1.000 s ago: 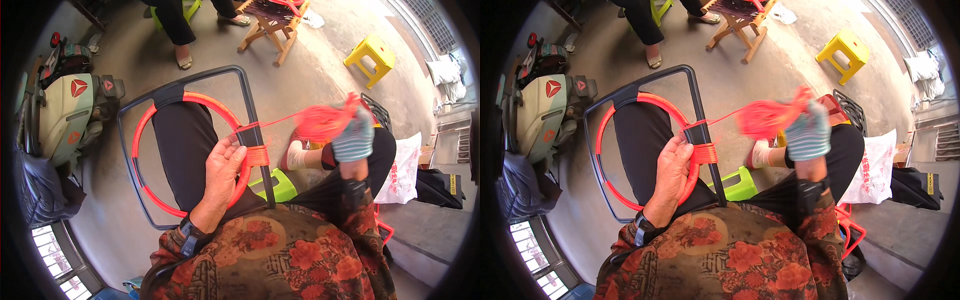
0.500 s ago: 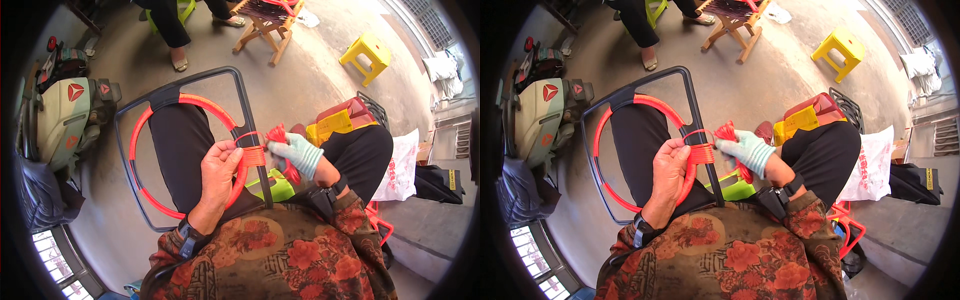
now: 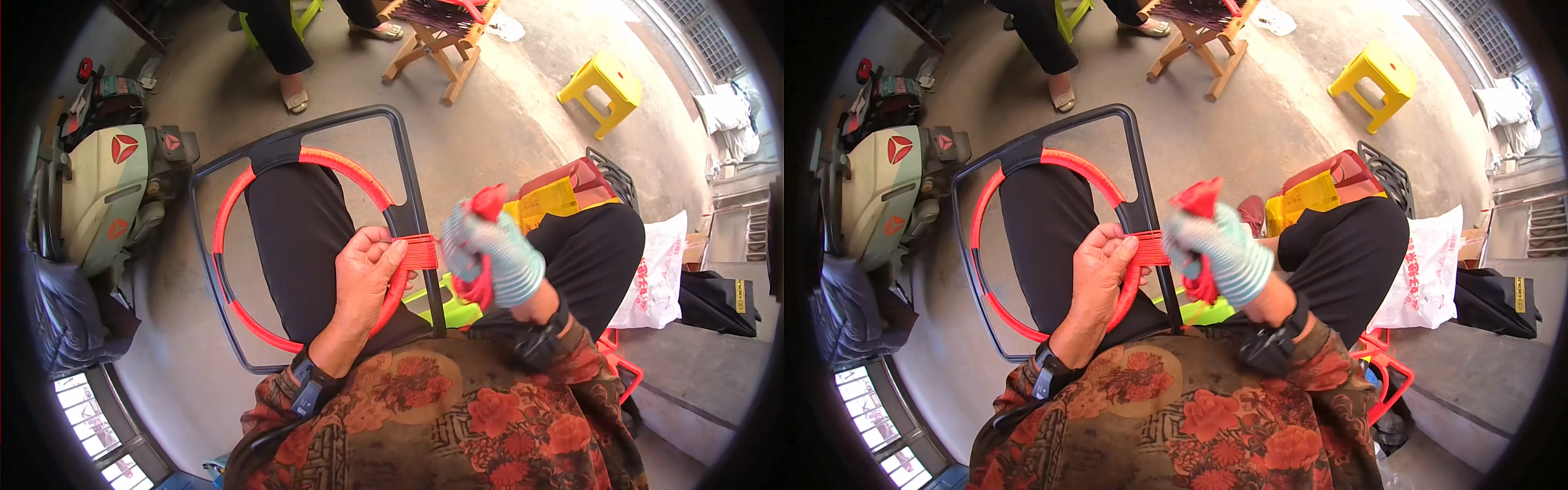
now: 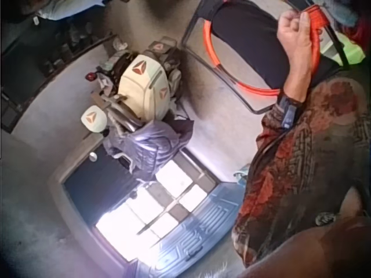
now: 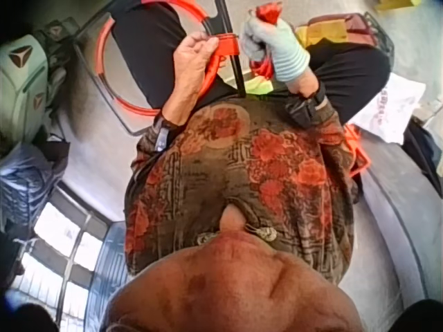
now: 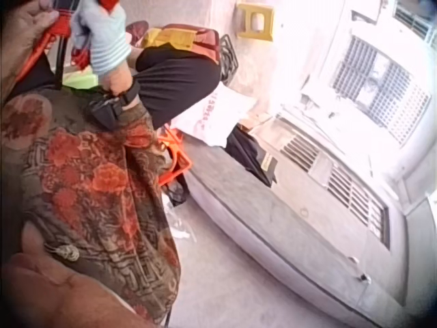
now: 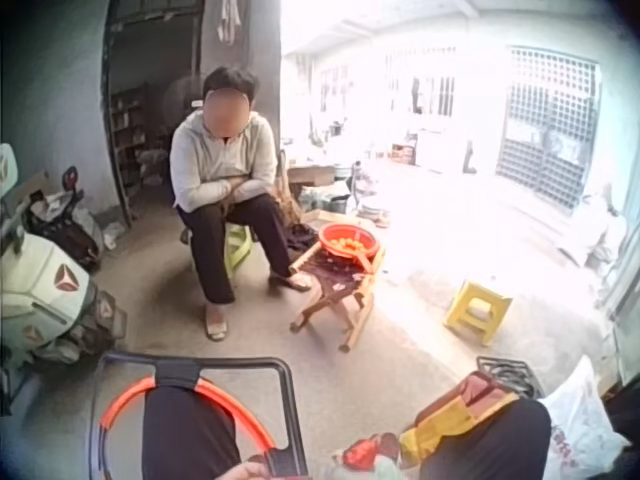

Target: Wrapping a red plastic bundle around the circular part of a black plastic frame while sitting on the floor.

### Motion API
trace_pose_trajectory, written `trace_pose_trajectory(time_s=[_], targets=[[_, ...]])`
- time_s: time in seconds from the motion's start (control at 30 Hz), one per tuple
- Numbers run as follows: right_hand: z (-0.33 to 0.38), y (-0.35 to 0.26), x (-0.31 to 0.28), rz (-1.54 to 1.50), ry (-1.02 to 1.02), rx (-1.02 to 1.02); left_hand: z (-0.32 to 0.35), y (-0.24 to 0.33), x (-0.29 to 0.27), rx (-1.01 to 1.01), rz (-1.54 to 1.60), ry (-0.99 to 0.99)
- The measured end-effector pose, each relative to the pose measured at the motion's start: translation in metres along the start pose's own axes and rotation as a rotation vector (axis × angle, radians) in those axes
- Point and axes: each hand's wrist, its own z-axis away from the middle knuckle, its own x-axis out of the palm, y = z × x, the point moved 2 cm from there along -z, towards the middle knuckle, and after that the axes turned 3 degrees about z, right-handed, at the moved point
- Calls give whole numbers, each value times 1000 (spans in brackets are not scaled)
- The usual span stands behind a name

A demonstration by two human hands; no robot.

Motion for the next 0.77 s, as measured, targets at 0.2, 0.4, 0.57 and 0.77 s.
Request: trace_pose_trajectory(time_s=[0.2, 0.4, 0.57, 0.77], targets=[[40, -63, -78, -21, 635, -277, 6, 17, -5, -115, 78, -36], [162, -120, -321, -565, 699, -768, -3, 14, -2, -121, 68, -76], [104, -116, -179, 153, 871, -370, -5, 13, 0, -35, -24, 0], [26, -46, -57, 1449, -292, -94, -27, 8, -17, 71, -249, -31]])
